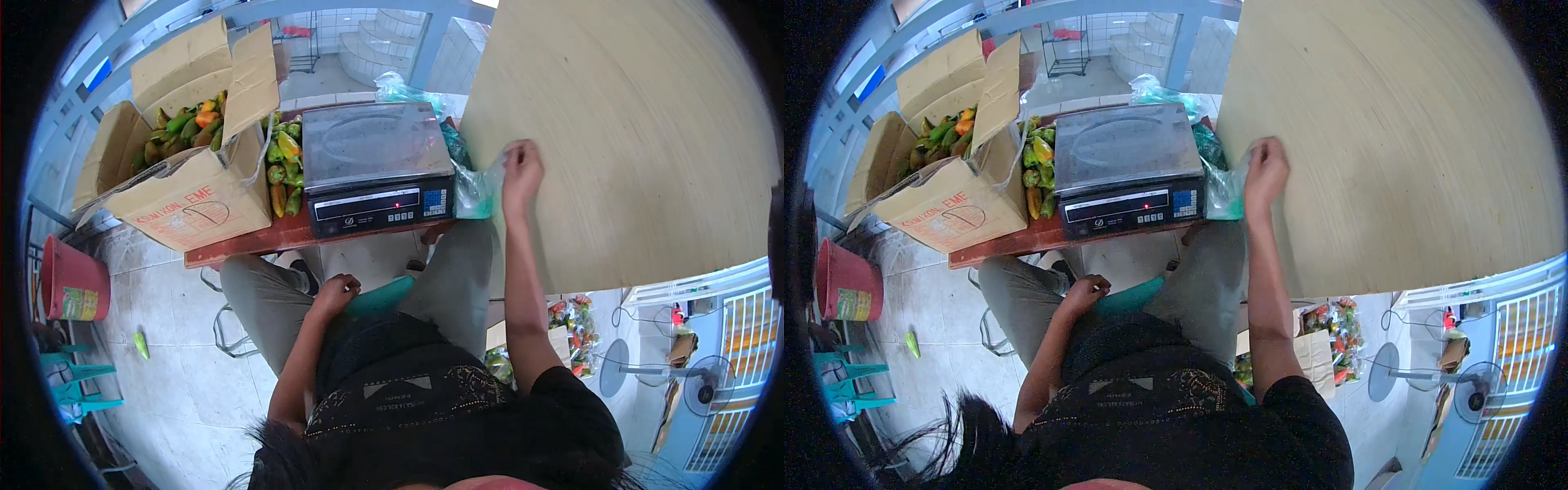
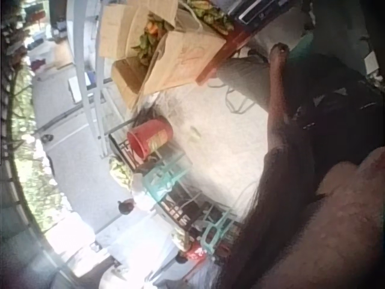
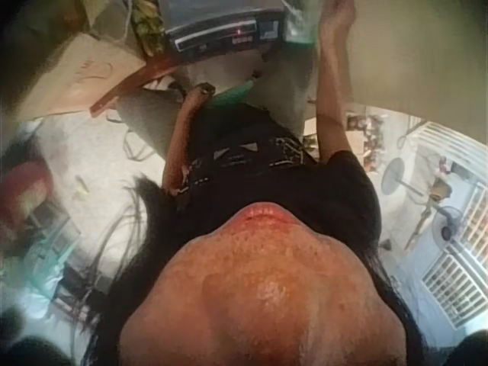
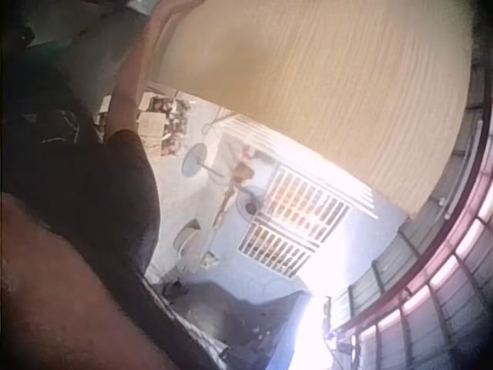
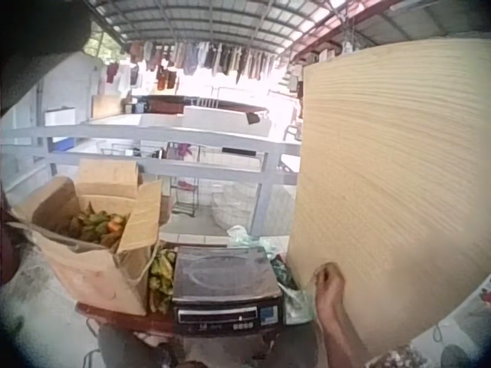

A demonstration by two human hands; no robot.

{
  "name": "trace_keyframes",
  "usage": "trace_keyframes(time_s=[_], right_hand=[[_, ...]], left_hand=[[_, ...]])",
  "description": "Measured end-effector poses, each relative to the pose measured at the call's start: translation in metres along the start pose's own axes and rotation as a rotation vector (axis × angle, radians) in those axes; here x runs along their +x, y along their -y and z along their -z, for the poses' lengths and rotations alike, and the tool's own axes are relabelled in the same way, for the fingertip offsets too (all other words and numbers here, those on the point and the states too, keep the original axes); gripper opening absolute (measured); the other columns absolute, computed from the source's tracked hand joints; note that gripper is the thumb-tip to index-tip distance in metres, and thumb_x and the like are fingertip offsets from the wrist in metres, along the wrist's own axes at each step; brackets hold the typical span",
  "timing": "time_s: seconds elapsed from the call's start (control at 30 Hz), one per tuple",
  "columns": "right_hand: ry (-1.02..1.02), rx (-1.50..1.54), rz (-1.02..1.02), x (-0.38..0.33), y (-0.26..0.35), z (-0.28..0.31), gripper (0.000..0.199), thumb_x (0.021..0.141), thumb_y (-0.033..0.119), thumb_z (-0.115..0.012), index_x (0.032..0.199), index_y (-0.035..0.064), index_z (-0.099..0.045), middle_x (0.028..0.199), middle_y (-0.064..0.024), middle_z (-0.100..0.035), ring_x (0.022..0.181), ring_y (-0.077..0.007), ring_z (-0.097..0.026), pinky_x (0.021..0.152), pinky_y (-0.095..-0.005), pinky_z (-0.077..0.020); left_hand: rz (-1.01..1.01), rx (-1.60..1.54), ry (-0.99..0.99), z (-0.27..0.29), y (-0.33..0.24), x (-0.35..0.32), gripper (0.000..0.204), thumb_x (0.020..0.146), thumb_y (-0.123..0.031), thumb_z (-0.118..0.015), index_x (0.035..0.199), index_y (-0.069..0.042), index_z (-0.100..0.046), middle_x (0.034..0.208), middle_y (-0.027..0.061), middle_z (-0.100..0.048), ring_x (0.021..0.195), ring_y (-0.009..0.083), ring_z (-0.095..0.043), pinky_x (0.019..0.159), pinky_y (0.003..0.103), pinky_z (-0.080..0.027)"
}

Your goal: The person picks up green peppers from a cardboard box, places them on an electronic scale, and then puts them into small plastic bags, sealing the bags by hand.

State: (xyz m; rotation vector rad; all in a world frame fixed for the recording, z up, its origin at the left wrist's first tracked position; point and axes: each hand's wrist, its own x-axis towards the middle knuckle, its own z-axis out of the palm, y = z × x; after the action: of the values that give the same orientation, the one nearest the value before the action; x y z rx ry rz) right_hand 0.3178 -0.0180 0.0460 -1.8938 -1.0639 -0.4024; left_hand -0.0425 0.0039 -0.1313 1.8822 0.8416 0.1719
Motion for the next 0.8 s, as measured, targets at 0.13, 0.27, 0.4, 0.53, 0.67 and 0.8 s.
trace_keyframes(time_s=[0.13, 0.27, 0.4, 0.53, 0.67, 0.8], right_hand=[[-0.215, 0.528, -0.017, 0.021, 0.07, 0.038, 0.001, 0.075, -0.001, -0.053, 0.075, -0.0004, -0.053, 0.069, -0.0064, -0.055, 0.065, -0.0157, -0.054, 0.063, -0.0284, -0.0431], [0.041, 0.768, 0.028, -0.006, 0.132, 0.063, 0.005, 0.075, -0.002, -0.052, 0.079, 0.0018, -0.053, 0.084, -0.007, -0.058, 0.083, -0.0136, -0.054, 0.078, -0.0267, -0.0409], [0.576, 0.607, 0.311, -0.067, 0.152, 0.06, 0.014, 0.071, -0.002, -0.056, 0.083, 0.0045, -0.053, 0.101, -0.0096, -0.058, 0.098, -0.0233, -0.053, 0.086, -0.0326, -0.0382], [0.832, 0.61, 0.307, -0.116, 0.158, 0.052, 0.011, 0.068, 0.001, -0.057, 0.079, 0.0036, -0.053, 0.104, -0.0082, -0.058, 0.101, -0.0273, -0.051, 0.087, -0.0361, -0.0383], [0.969, 0.601, 0.288, -0.136, 0.154, 0.053, 0.012, 0.069, 0.003, -0.058, 0.079, 0.0045, -0.052, 0.107, -0.0076, -0.055, 0.102, -0.0269, -0.049, 0.086, -0.0363, -0.0389], [1.085, 0.637, 0.283, -0.14, 0.152, 0.052, 0.022, 0.071, 0.006, -0.06, 0.091, 0.0059, -0.051, 0.11, -0.0082, -0.052, 0.102, -0.0246, -0.049, 0.085, -0.0363, -0.04]], left_hand=[[0.046, 0.007, 0.004, 0.006, -0.009, -0.003, 0.023, 0.078, -0.019, -0.054, 0.091, -0.001, -0.06, 0.089, 0.0153, -0.059, 0.078, 0.0272, -0.059, 0.071, 0.034, -0.046], [0.041, -0.631, 0.18, 0.03, -0.036, -0.01, 0.043, 0.085, -0.038, -0.044, 0.108, -0.002, -0.052, 0.106, 0.0118, -0.055, 0.092, 0.0222, -0.055, 0.082, 0.035, -0.041], [-0.207, -1.166, 0.207, 0.05, -0.097, -0.013, 0.064, 0.086, -0.052, -0.031, 0.131, -0.007, -0.029, 0.127, 0.0104, -0.04, 0.108, 0.0212, -0.046, 0.092, 0.036, -0.033], [-0.273, -1.458, -0.019, 0.063, -0.133, -0.013, 0.058, 0.089, -0.045, -0.033, 0.132, -0.007, -0.024, 0.126, 0.0096, -0.04, 0.109, 0.0199, -0.045, 0.093, 0.036, -0.032], [-0.307, -1.238, -0.212, 0.071, -0.144, -0.017, 0.045, 0.09, -0.032, -0.04, 0.124, -0.004, -0.038, 0.109, 0.0057, -0.051, 0.101, 0.0152, -0.048, 0.087, 0.03, -0.037], [-0.315, -1.158, -0.295, 0.069, -0.149, -0.019, 0.038, 0.09, -0.031, -0.041, 0.109, 0.0, -0.052, 0.102, 0.0065, -0.055, 0.094, 0.014, -0.051, 0.085, 0.028, -0.038]])
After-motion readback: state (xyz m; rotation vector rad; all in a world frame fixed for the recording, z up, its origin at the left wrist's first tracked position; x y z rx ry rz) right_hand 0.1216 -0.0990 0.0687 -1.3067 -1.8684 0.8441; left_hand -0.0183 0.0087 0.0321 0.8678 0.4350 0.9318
